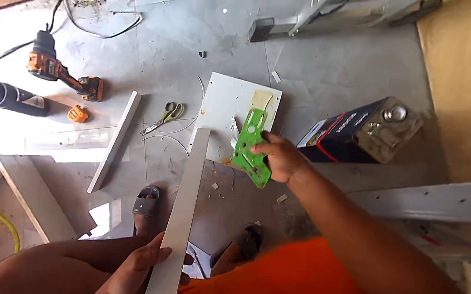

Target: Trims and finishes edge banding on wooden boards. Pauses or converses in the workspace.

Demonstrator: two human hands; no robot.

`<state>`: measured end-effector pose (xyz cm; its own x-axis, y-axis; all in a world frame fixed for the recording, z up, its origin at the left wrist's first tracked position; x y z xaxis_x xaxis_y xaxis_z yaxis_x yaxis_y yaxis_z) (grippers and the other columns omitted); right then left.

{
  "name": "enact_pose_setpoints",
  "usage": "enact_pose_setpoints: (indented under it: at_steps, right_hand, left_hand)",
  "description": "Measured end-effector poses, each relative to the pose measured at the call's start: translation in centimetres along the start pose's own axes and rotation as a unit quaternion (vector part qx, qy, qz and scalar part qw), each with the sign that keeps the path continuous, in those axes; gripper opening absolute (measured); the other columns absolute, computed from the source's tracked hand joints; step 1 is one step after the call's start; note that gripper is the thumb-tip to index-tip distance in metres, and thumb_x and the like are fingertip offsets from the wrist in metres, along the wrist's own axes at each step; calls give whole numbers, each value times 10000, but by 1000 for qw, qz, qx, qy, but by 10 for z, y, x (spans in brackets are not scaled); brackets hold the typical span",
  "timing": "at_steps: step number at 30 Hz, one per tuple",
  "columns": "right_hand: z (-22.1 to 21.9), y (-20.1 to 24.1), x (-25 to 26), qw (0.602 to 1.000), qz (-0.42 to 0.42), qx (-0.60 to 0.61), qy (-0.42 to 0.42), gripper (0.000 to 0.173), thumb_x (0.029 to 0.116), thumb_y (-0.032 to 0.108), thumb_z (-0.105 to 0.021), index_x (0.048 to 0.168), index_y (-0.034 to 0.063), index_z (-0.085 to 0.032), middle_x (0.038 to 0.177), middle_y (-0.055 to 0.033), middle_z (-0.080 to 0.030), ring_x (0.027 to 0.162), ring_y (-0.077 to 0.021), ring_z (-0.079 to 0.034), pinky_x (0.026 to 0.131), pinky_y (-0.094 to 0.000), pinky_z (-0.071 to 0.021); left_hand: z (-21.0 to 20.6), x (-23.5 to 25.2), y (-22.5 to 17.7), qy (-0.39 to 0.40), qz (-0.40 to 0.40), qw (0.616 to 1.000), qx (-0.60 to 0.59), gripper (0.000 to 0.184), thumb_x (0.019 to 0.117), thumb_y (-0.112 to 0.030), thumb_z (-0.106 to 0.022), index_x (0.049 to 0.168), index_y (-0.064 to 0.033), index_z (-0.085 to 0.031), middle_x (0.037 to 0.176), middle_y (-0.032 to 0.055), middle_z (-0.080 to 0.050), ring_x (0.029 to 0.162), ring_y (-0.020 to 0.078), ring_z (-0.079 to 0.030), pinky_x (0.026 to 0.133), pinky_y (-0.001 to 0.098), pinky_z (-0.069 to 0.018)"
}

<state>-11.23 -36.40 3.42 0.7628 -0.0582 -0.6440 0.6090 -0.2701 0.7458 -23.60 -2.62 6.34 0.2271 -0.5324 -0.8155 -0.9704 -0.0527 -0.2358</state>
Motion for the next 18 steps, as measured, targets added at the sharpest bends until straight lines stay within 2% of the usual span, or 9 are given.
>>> enact_pose_setpoints:
  at_steps: [3,6,7,10,12,14,18]
  right_hand:
    - [-7,-6,15,998,12,-53,15,524,895,-100,-568,1391,56,-501,1198,-147,-668,1005,-244,-693,848,-453,-600]
    - [-14,-16,40,997,15,-76,12,553,848,-116,-582,1371,55,-528,1203,-154,-676,1035,-257,-690,860,-473,-594]
    - [-16,-20,50,997,4,-75,15,538,854,-95,-582,1370,56,-540,1208,-156,-679,1045,-259,-688,866,-480,-591]
    - [-26,-39,74,993,-39,-110,19,399,963,18,-570,1362,31,-572,1232,-171,-672,1086,-262,-679,922,-478,-572]
    - [-31,-53,86,989,-37,-142,13,389,990,61,-570,1377,28,-571,1257,-189,-663,1124,-276,-670,954,-483,-561]
    - [-36,-64,99,983,-18,-182,18,409,990,85,-584,1394,20,-565,1263,-215,-657,1139,-299,-665,971,-501,-556]
    - [-47,-69,117,955,0,-293,58,345,993,145,-578,1309,14,-621,1210,-184,-685,1103,-266,-682,965,-484,-558]
  left_hand:
    - [-13,-25,10,-81,-8,997,15,415,1025,-97,-411,1438,-136,-424,1020,169,-728,832,285,-745,732,439,-641]
    - [-17,-41,22,-118,-24,992,29,361,1045,-106,-380,1400,-108,-447,958,177,-720,751,283,-732,644,421,-634]
    - [-21,-45,25,-118,-32,992,24,357,1046,-114,-374,1393,-100,-455,952,181,-721,745,283,-731,639,417,-631]
    - [-36,-61,37,-107,-41,993,-17,352,1063,-145,-346,1389,-96,-473,978,198,-728,737,285,-734,605,396,-626]
    - [-41,-66,48,-89,-50,994,-39,345,1069,-160,-341,1376,-101,-487,1002,194,-729,727,266,-731,568,359,-609]
    - [-39,-65,57,-85,-62,993,-50,328,1074,-160,-363,1361,-92,-505,995,194,-726,733,263,-730,571,355,-608]
    - [-34,-58,67,-121,-73,989,-35,292,1064,-134,-416,1330,-67,-516,975,194,-728,804,285,-739,704,416,-632]
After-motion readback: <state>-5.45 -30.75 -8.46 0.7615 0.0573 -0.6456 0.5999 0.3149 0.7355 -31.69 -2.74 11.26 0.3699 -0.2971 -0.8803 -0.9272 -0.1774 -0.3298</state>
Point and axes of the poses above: each hand's wrist, its own x-axis towards the middle knuckle, its own z-axis out of the back of the hand, y = z × x, the point moved 8 cm from there along x, towards the middle knuckle
